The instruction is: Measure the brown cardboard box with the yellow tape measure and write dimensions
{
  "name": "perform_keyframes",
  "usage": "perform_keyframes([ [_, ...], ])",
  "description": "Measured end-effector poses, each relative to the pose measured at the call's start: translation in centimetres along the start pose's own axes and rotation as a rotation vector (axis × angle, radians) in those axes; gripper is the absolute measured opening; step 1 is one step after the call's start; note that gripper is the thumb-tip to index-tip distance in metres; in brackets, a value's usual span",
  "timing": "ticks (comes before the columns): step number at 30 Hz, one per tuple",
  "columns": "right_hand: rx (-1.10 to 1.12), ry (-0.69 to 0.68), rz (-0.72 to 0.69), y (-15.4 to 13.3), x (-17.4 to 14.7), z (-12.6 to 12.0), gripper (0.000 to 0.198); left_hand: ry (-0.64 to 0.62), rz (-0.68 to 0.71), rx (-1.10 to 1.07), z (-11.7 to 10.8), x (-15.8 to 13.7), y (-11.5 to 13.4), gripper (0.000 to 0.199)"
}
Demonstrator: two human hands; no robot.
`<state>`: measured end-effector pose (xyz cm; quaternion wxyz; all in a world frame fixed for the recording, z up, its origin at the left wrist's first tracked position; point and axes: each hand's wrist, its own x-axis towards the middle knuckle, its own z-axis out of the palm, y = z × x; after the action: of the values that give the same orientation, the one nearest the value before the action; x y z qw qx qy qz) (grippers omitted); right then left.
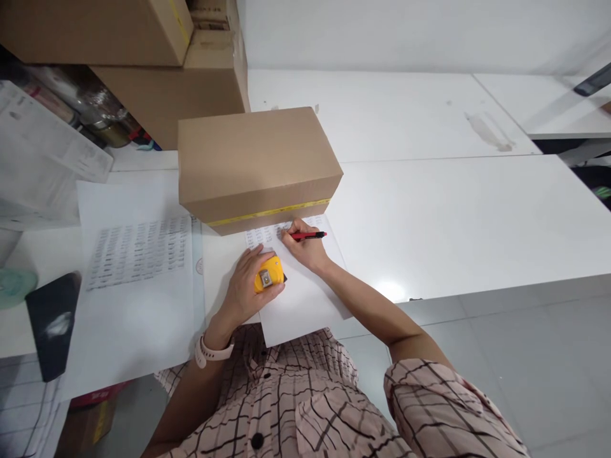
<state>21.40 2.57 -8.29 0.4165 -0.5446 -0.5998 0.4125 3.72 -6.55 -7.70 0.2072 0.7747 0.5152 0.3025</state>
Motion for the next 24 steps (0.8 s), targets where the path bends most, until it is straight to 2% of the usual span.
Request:
perform_keyframes([
  [24,-0.031,-0.002,-0.049,0.27,0.14,-0.02,0.03,0.009,0.004,0.006,0.08,0.0,-0.05,0.056],
])
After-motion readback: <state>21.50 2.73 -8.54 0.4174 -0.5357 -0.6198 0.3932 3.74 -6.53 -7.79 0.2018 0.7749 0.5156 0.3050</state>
